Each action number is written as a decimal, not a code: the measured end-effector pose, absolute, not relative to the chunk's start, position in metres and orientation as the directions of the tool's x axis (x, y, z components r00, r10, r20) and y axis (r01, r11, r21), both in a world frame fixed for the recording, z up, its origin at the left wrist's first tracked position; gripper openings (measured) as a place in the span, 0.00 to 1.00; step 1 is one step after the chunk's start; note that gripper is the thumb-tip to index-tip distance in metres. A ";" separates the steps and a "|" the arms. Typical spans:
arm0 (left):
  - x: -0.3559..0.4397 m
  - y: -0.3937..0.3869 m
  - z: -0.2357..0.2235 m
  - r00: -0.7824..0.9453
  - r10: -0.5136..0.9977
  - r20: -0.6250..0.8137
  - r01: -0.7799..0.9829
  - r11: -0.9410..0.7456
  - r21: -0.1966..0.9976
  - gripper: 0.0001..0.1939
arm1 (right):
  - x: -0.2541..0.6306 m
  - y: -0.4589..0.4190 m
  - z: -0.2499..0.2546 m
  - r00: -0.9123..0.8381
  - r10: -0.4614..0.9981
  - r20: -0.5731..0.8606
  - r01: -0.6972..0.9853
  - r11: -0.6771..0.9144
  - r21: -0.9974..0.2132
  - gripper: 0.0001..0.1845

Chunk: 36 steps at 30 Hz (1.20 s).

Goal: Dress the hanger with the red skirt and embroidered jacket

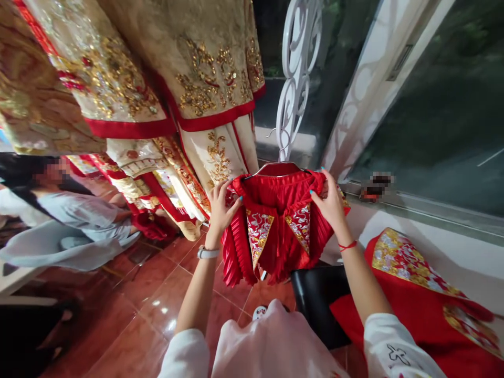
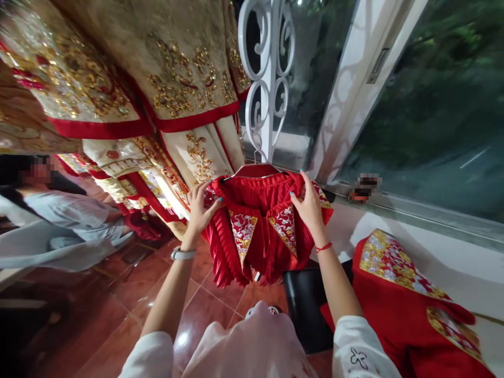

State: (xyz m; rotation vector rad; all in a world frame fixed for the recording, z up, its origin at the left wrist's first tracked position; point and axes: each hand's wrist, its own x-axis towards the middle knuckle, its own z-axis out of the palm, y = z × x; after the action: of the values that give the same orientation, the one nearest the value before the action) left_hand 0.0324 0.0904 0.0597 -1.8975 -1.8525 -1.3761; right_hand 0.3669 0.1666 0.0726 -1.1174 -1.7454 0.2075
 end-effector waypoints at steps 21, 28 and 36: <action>0.205 0.081 -0.095 -0.420 0.888 0.185 0.211 -0.103 0.972 0.06 | 0.294 0.098 -0.057 0.036 0.952 0.304 0.189 0.292 -0.938 0.12; 0.199 0.058 -0.094 -0.376 0.925 0.061 -0.015 -0.072 0.997 0.14 | 0.309 0.100 -0.080 -0.048 0.992 0.116 0.056 0.119 -0.991 0.18; 0.208 0.019 -0.050 -0.181 0.983 0.023 -0.118 -0.045 0.992 0.29 | 0.299 0.097 -0.048 -0.440 0.897 -0.046 -0.024 -0.063 -0.998 0.29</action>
State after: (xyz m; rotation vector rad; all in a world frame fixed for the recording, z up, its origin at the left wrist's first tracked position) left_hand 0.2079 0.0189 -0.0501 -2.0172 -2.3582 -2.7232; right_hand 0.2994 0.0971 -0.0481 -0.9724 -1.4785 1.5982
